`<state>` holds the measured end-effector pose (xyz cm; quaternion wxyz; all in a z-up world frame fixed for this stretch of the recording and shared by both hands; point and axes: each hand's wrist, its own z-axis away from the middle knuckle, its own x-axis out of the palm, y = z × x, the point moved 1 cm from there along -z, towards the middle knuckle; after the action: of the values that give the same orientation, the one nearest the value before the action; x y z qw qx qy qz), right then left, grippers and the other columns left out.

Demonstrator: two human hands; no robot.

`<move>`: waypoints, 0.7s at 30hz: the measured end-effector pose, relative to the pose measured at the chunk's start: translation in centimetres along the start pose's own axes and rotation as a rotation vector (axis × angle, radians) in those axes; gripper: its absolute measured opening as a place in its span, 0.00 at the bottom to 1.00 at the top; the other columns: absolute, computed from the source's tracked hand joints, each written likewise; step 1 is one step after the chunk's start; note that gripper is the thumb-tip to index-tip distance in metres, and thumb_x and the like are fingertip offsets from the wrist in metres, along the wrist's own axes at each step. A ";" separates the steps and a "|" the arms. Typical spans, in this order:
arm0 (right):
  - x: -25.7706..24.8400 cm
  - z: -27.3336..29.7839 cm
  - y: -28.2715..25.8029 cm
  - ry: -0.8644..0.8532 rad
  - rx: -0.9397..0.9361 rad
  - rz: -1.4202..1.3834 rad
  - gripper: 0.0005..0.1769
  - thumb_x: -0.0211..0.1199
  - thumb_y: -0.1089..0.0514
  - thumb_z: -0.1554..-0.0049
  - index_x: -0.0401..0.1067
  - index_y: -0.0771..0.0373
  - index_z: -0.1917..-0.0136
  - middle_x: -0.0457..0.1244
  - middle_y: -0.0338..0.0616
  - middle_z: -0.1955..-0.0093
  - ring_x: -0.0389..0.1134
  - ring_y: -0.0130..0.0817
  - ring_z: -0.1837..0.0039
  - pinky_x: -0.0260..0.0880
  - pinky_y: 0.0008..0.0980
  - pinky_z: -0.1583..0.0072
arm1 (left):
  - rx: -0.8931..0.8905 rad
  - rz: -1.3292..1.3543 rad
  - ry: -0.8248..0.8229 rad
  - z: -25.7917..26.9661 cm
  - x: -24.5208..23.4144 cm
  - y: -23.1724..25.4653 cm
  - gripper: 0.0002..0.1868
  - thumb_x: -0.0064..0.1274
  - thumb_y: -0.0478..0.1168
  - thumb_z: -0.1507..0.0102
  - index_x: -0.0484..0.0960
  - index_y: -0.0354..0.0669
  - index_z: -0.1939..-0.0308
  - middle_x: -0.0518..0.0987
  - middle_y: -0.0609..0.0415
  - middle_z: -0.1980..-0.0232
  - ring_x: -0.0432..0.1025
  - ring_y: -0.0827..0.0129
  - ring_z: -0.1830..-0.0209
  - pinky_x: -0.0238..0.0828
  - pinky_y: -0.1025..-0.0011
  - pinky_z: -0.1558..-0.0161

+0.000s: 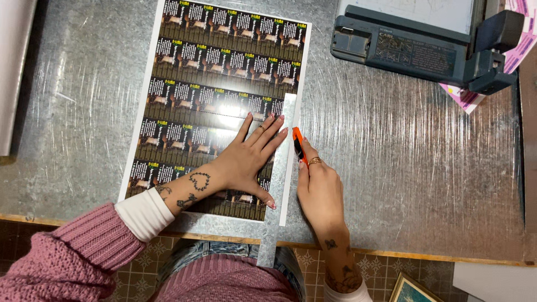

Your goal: The person uses a metal ruler and an orange utility knife to cut a large sheet of printed paper into smaller rectangular sections. They align the ruler along the printed grid lines and slice through the paper repeatedly to separate the individual items.

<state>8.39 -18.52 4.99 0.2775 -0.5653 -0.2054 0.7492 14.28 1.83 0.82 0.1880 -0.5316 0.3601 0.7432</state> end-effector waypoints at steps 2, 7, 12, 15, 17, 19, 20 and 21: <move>0.1 -0.1 0.4 -0.007 0.004 0.008 0.30 0.49 0.60 0.32 0.66 0.58 0.18 0.69 0.65 0.32 0.72 0.66 0.33 0.75 0.61 0.37 | 0.000 0.002 0.000 0.0 0.1 0.0 0.92 0.54 0.97 0.62 0.42 0.38 0.13 0.42 0.38 0.10 0.34 0.48 0.09 0.15 0.38 0.18; 0.7 -0.1 1.5 -0.031 0.001 0.026 0.31 0.50 0.59 0.33 0.64 0.56 0.17 0.69 0.65 0.31 0.71 0.68 0.32 0.73 0.65 0.36 | -0.004 0.009 -0.006 0.1 0.1 0.1 0.92 0.53 0.97 0.62 0.42 0.39 0.13 0.41 0.38 0.10 0.34 0.48 0.09 0.14 0.38 0.18; 1.3 -0.4 2.3 -0.014 0.016 0.054 0.31 0.49 0.57 0.33 0.63 0.51 0.17 0.69 0.60 0.30 0.71 0.65 0.33 0.73 0.64 0.36 | 0.000 0.001 -0.015 0.0 0.1 -0.1 0.92 0.54 0.97 0.62 0.42 0.38 0.13 0.42 0.37 0.10 0.35 0.48 0.09 0.14 0.37 0.18; 1.5 -0.4 2.7 0.017 0.000 0.034 0.30 0.50 0.58 0.33 0.66 0.53 0.19 0.68 0.56 0.27 0.71 0.64 0.33 0.73 0.62 0.36 | 0.005 0.010 0.001 0.1 0.2 -0.1 0.92 0.54 0.97 0.62 0.42 0.38 0.13 0.42 0.37 0.10 0.35 0.47 0.10 0.14 0.37 0.18; 1.8 -0.4 2.8 0.026 0.002 0.033 0.29 0.49 0.58 0.33 0.66 0.53 0.19 0.68 0.55 0.27 0.71 0.64 0.33 0.74 0.62 0.36 | 0.013 0.014 0.007 0.1 0.2 -0.2 0.92 0.54 0.97 0.62 0.42 0.38 0.13 0.42 0.37 0.10 0.35 0.47 0.10 0.14 0.36 0.18; 2.0 -0.2 2.6 0.038 0.004 0.032 0.29 0.49 0.58 0.33 0.66 0.54 0.20 0.68 0.54 0.26 0.71 0.63 0.33 0.74 0.61 0.36 | 0.023 0.017 0.014 0.2 0.2 -0.1 0.92 0.54 0.97 0.62 0.42 0.38 0.13 0.42 0.37 0.10 0.35 0.46 0.10 0.13 0.36 0.18; 2.0 -0.2 2.4 0.045 0.000 0.026 0.29 0.50 0.58 0.33 0.66 0.53 0.20 0.68 0.56 0.27 0.71 0.64 0.33 0.73 0.63 0.36 | 0.020 0.021 0.015 0.2 0.2 -0.1 0.92 0.54 0.97 0.62 0.42 0.38 0.13 0.42 0.37 0.10 0.35 0.46 0.10 0.13 0.36 0.18; 2.0 -0.2 2.2 0.052 -0.005 0.020 0.30 0.50 0.59 0.34 0.65 0.53 0.19 0.68 0.57 0.27 0.71 0.65 0.33 0.73 0.65 0.37 | 0.016 0.025 0.015 0.2 0.1 -0.1 0.92 0.55 0.96 0.62 0.42 0.38 0.13 0.42 0.37 0.10 0.35 0.46 0.10 0.13 0.36 0.18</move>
<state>7.71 -18.86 2.09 0.2738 -0.5873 -0.1941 0.7365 14.21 2.00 0.72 0.1805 -0.5312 0.3741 0.7384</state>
